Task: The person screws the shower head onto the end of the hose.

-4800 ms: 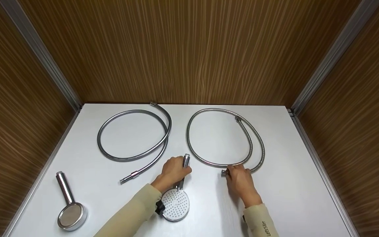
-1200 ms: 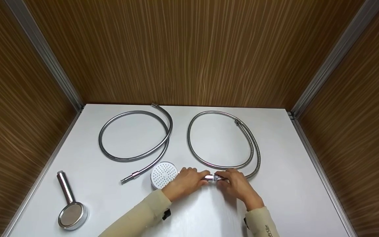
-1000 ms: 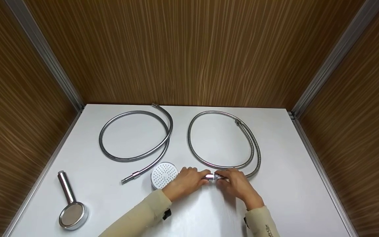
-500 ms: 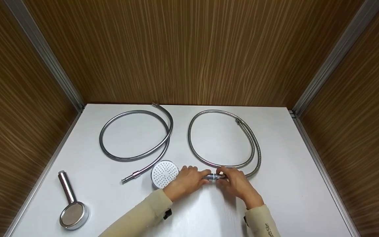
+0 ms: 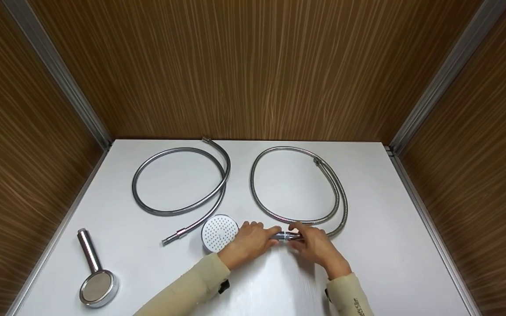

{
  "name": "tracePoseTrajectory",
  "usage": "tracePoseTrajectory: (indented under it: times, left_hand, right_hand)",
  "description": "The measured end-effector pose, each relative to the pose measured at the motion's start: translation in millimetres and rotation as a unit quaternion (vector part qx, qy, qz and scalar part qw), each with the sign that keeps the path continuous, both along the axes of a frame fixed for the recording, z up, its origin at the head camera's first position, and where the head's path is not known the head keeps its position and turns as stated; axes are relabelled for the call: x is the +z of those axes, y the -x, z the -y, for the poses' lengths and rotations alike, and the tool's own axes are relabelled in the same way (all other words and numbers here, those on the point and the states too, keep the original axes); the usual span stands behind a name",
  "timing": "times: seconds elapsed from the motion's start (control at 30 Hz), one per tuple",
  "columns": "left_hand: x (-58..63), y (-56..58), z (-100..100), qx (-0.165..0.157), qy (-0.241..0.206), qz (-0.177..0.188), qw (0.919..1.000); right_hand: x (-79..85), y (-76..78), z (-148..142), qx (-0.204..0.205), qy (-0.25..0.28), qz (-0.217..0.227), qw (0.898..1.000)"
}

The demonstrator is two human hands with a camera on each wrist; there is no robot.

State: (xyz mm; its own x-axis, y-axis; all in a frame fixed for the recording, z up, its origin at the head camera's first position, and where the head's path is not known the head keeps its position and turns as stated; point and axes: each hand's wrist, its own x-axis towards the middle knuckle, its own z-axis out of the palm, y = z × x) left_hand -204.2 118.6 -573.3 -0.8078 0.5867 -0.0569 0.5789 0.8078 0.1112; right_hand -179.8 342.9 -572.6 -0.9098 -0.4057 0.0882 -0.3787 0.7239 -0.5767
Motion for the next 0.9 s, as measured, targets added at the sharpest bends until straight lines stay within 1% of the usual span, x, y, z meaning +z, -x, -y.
tracePoseTrajectory:
  times: [0.1, 0.2, 0.3, 0.57, 0.67, 0.9]
  left_hand:
    - [0.4, -0.2, 0.6, 0.0, -0.001, -0.008, 1.0]
    - [1.4, 0.0, 1.1, -0.001, -0.002, -0.014, 0.9999]
    - [1.8, 0.1, 1.3, -0.002, -0.002, -0.013, 0.9999]
    - [-0.2, -0.1, 0.9, -0.004, 0.004, -0.02, 0.9998]
    - [-0.8, -0.7, 1.1, -0.006, 0.007, -0.021, 0.9997]
    - [0.7, -1.3, 1.6, -0.006, 0.01, -0.018, 0.9998]
  right_hand:
    - [1.0, 0.6, 1.0, 0.0, 0.005, 0.005, 1.0]
    - [1.1, 1.4, 1.0, 0.004, 0.005, -0.007, 1.0]
    - [0.6, 2.0, 0.7, 0.005, -0.003, -0.015, 1.0]
    - [0.4, 3.3, -0.4, 0.015, -0.011, -0.018, 1.0]
    - [0.3, 2.0, -1.1, 0.012, -0.01, -0.019, 1.0]
    - [0.0, 0.1, 1.0, -0.005, 0.005, -0.04, 0.999]
